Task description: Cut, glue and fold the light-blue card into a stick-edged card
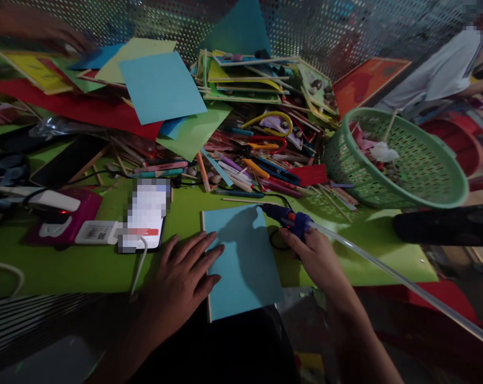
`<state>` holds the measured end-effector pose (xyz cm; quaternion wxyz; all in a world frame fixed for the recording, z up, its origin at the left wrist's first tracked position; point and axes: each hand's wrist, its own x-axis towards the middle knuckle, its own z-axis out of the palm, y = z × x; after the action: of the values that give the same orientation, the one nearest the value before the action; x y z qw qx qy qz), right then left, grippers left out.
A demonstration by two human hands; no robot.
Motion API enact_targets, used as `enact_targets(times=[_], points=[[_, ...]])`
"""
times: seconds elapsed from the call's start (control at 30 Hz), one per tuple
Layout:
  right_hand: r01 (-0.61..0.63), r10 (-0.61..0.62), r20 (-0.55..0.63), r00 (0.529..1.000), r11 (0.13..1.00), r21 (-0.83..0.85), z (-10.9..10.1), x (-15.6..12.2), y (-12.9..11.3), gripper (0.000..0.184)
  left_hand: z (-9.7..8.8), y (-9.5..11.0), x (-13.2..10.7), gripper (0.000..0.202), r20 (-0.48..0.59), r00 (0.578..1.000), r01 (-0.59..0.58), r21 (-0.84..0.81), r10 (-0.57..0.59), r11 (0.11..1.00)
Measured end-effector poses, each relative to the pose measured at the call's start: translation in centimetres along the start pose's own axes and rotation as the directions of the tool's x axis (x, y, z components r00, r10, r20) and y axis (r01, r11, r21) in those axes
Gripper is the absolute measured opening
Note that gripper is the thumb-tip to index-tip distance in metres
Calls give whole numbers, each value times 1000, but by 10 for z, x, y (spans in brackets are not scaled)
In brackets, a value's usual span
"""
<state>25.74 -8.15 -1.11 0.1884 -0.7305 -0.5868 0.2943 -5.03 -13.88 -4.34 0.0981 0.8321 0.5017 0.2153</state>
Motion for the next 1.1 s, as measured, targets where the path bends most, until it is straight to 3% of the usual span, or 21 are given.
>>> enact_targets(times=[0.43,0.8,1.1], points=[[7,-7,6,1000,1000,-29,2,-1,-2,54,1,0,0,36,1,1000,-1,2,1,1000],[39,-38,80,996,999,-6,11,-1,-12,49,-1,0,0,35,-12,1000,-10,1,10,1000],[-20,14,138,990,999,44,14,-3,-17,52,3,0,-2,35,-2,1000,5,-15,-5,1000]])
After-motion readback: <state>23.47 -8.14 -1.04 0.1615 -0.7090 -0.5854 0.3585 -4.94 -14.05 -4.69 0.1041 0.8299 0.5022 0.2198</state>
